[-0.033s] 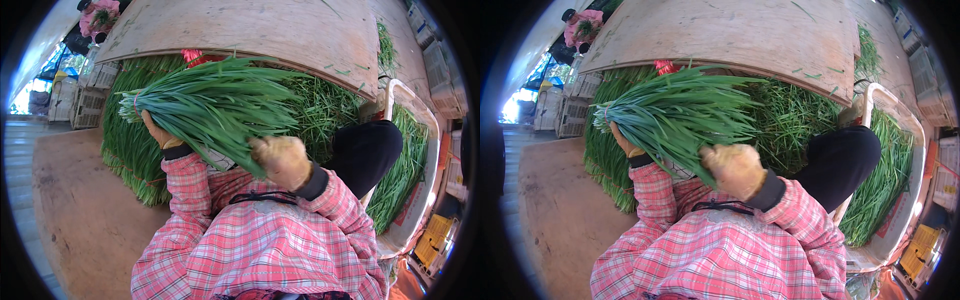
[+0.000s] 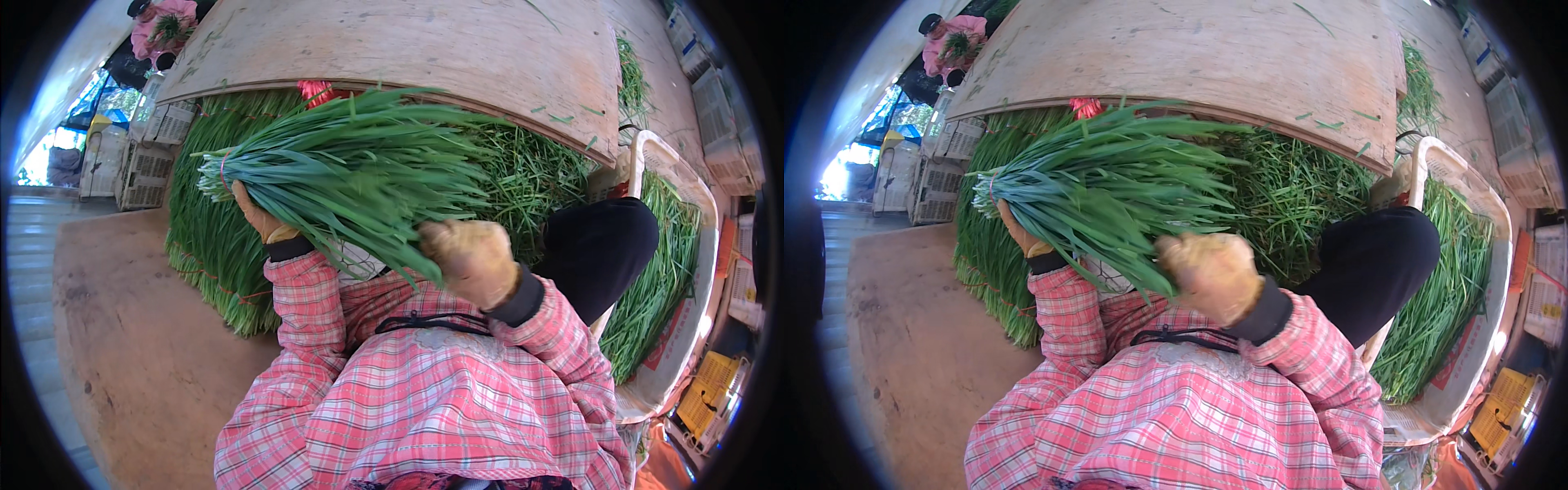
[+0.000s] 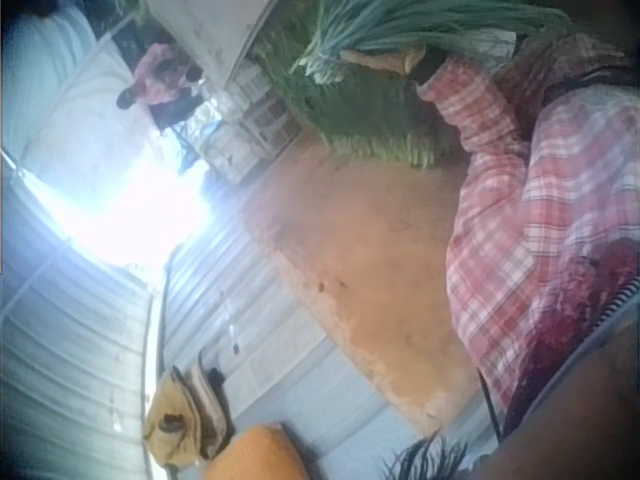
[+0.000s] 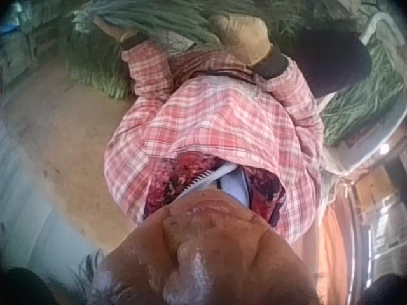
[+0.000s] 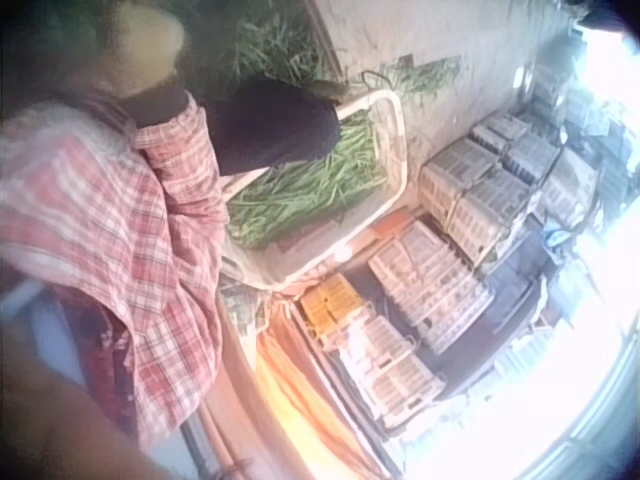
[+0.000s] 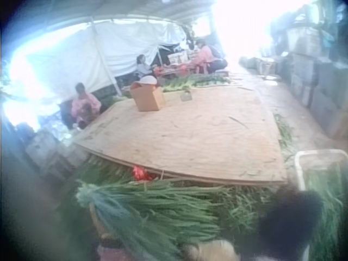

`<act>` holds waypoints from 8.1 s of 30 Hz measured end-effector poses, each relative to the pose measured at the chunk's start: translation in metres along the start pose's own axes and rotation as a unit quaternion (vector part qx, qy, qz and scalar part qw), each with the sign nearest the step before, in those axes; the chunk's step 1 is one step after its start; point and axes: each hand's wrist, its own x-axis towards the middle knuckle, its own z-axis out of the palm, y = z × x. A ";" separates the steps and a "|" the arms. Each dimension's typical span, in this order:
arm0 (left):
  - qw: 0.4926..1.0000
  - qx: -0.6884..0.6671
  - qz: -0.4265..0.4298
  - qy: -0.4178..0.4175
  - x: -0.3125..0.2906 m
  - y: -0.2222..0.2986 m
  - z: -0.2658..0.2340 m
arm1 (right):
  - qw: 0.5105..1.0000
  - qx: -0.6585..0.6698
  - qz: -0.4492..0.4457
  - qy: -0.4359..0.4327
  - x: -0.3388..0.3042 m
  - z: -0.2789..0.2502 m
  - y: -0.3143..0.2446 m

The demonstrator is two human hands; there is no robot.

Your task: The person bundles stalks of green vegetables by hand and secures them with a red rubber band. They then place the completed bundle onto a stack on the table.

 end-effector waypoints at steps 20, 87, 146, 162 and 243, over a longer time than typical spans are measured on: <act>1.000 -0.010 -0.001 -0.016 0.004 0.006 -0.047 | 0.940 0.239 0.076 0.231 -0.007 -0.079 0.026; 0.999 0.010 -0.033 0.009 -0.027 -0.008 0.014 | 0.901 0.289 0.031 0.321 0.027 -0.030 0.006; 0.990 -0.051 -0.071 -0.114 -0.028 -0.016 -0.012 | 0.992 0.046 0.079 0.089 0.045 0.021 -0.010; 0.981 -0.097 -0.057 -0.159 -0.032 -0.024 -0.001 | 0.993 0.084 0.038 0.072 0.060 0.017 -0.004; 0.916 0.081 -0.258 -0.296 -0.052 -0.022 0.124 | 0.939 0.136 0.116 0.292 0.115 -0.082 -0.021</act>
